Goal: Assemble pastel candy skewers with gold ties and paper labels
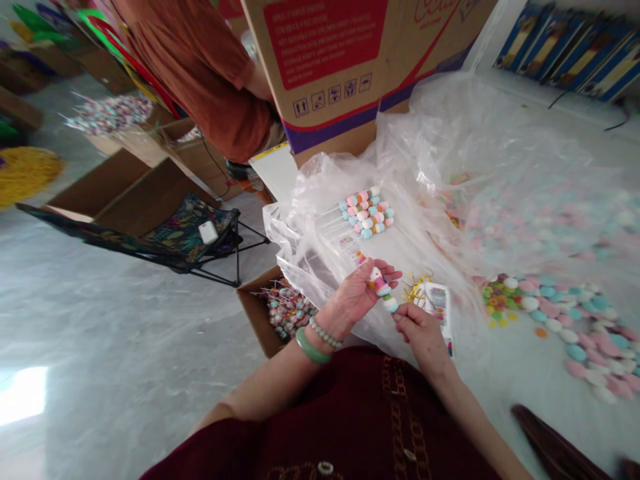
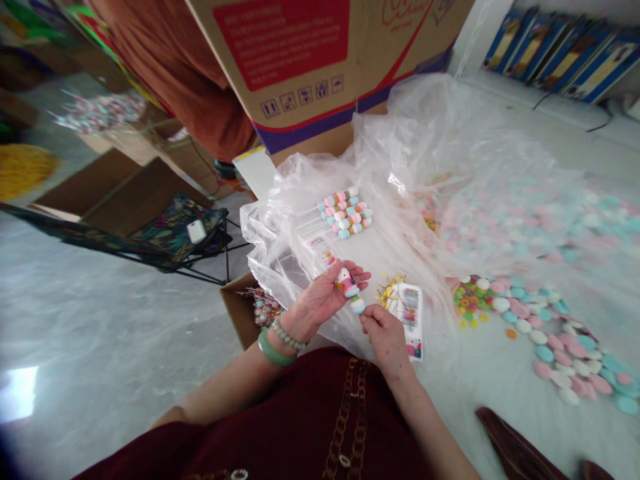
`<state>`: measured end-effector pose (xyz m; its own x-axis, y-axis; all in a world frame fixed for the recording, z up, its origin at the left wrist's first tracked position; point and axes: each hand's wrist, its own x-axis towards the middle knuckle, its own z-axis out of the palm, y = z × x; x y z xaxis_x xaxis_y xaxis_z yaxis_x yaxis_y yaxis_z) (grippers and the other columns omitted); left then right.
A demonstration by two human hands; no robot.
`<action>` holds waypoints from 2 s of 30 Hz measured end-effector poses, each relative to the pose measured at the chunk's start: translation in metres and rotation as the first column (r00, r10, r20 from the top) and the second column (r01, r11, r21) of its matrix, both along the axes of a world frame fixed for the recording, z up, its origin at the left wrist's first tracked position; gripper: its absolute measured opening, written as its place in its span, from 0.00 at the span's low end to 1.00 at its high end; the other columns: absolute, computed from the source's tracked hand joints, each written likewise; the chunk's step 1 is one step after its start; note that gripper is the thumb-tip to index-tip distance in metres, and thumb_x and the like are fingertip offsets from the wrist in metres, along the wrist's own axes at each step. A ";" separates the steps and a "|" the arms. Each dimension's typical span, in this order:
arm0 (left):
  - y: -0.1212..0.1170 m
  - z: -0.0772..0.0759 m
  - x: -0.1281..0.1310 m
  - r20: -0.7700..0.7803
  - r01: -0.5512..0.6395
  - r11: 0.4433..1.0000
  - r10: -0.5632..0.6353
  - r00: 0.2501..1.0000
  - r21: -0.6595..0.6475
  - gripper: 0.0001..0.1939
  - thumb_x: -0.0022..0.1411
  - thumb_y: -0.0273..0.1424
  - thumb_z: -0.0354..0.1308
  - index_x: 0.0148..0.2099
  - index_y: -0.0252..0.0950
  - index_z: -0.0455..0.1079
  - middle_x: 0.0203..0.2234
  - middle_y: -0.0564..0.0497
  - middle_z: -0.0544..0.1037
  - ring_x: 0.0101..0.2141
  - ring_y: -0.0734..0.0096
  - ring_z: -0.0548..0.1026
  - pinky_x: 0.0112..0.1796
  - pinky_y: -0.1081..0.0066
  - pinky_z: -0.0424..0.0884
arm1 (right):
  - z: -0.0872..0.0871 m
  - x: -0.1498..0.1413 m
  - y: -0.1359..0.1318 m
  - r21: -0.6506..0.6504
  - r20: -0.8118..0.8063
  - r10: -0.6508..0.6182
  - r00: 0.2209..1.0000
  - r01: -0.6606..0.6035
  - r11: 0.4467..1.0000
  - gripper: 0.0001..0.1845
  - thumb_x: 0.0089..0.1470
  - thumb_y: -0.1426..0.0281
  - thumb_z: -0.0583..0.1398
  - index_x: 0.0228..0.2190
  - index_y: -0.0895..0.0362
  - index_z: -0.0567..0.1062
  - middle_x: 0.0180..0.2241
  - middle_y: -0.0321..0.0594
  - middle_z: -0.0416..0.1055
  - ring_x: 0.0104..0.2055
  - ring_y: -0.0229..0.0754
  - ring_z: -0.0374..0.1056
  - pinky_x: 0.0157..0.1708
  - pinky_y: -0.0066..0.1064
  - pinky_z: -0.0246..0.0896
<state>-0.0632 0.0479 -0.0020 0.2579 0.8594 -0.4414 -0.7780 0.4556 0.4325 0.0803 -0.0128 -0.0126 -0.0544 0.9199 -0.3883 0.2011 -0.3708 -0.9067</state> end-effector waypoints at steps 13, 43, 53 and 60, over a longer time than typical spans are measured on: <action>-0.006 -0.004 0.001 -0.076 0.099 0.987 -0.090 0.993 0.125 0.17 0.52 0.42 0.63 0.33 0.31 0.71 0.27 0.49 0.75 0.33 0.64 0.77 0.47 0.57 0.68 | 0.000 0.004 0.004 -0.300 -0.426 -0.145 0.893 0.012 0.954 0.09 0.42 0.66 0.62 0.21 0.56 0.67 0.15 0.27 0.56 0.15 0.29 0.43 0.13 0.23 0.36; -0.003 -0.014 0.015 -0.001 0.139 0.988 -0.139 0.990 -0.071 0.18 0.61 0.44 0.51 0.33 0.32 0.69 0.27 0.47 0.74 0.25 0.72 0.72 0.26 0.73 0.68 | 0.006 -0.023 0.021 -0.037 -0.216 -0.208 0.954 0.205 0.978 0.08 0.45 0.64 0.59 0.21 0.55 0.70 0.15 0.29 0.57 0.19 0.33 0.50 0.18 0.26 0.41; 0.026 -0.005 -0.021 -0.049 -0.090 0.989 0.085 0.995 -0.115 0.09 0.63 0.34 0.52 0.36 0.32 0.67 0.24 0.50 0.73 0.30 0.67 0.76 0.39 0.62 0.72 | -0.001 -0.012 0.015 -0.024 -0.078 -0.039 0.996 0.038 0.999 0.08 0.46 0.65 0.58 0.21 0.56 0.70 0.16 0.29 0.58 0.21 0.34 0.51 0.20 0.26 0.42; 0.026 -0.008 -0.019 -0.095 -0.134 0.982 0.122 0.988 -0.130 0.08 0.62 0.33 0.52 0.35 0.33 0.66 0.23 0.51 0.71 0.26 0.69 0.74 0.35 0.63 0.72 | -0.003 -0.013 0.019 -0.010 -0.022 -0.022 1.000 0.021 1.000 0.08 0.46 0.65 0.57 0.21 0.55 0.69 0.16 0.28 0.57 0.22 0.35 0.52 0.22 0.26 0.44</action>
